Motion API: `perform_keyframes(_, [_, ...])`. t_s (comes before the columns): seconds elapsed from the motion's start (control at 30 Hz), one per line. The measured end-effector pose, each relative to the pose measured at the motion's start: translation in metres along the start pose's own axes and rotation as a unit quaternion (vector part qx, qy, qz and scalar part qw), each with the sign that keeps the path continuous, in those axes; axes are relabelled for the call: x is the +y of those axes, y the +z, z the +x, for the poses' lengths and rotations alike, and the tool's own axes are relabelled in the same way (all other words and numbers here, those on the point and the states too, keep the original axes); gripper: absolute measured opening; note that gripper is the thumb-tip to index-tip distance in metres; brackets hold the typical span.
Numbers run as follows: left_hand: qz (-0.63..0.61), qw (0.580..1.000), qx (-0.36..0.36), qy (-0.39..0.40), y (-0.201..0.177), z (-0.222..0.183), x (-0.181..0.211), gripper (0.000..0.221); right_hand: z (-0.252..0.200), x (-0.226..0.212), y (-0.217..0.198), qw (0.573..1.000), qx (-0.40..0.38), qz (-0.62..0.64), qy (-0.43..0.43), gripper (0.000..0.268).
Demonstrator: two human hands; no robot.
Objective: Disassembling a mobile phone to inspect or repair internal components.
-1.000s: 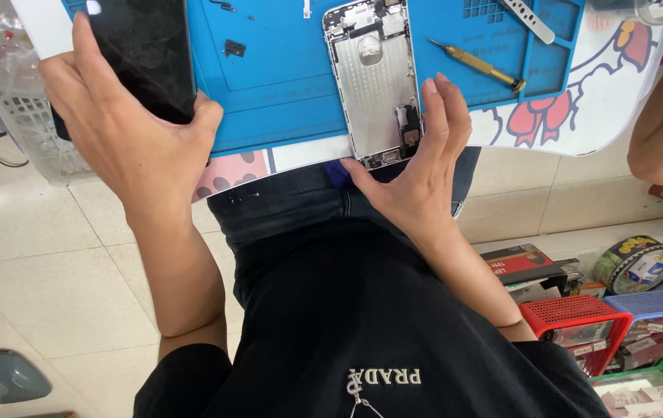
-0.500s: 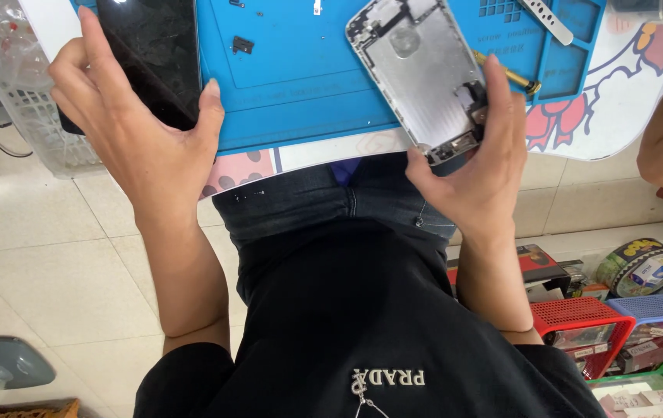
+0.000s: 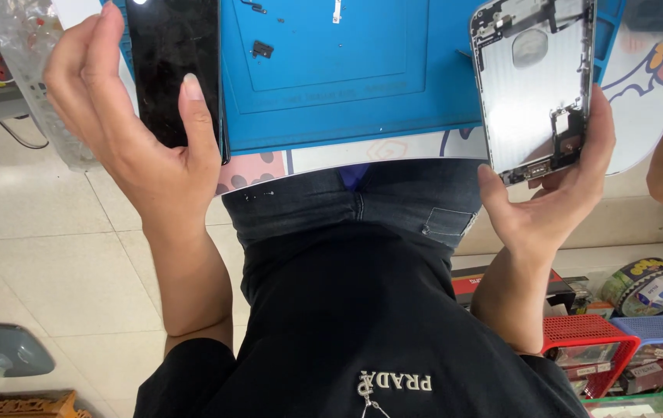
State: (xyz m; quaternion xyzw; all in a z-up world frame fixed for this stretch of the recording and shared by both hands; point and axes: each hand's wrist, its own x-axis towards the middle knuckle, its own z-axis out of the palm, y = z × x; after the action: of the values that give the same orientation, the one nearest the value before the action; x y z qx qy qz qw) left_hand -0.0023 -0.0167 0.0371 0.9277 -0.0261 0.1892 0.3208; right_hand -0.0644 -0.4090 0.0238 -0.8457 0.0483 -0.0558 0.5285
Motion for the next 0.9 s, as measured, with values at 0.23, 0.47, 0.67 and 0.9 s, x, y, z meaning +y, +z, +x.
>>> perform_keyframes(0.23, [-0.034, 0.999, -0.004, 0.037, 0.02, -0.008, 0.037, 0.031, -0.005, -0.034, 0.037, 0.969, -0.041, -0.232, -0.078, 0.101])
perform_keyframes(0.47, [-0.126, 0.965, -0.189, 0.132, 0.057, -0.02, 0.083, 0.031, -0.016, -0.04, 0.06, 0.979, -0.064, -0.194, -0.001, 0.109])
perform_keyframes(0.67, [-0.141, 0.956, -0.208, 0.154, 0.07, -0.025, 0.087, 0.032, -0.021, -0.04, 0.062, 0.981, -0.088, -0.171, -0.003, 0.115])
perform_keyframes(0.9, [-0.114, 0.953, -0.217, 0.176, 0.08, -0.022, 0.089, 0.036, -0.027, -0.033, 0.063, 0.977, -0.108, -0.183, -0.012, 0.112])
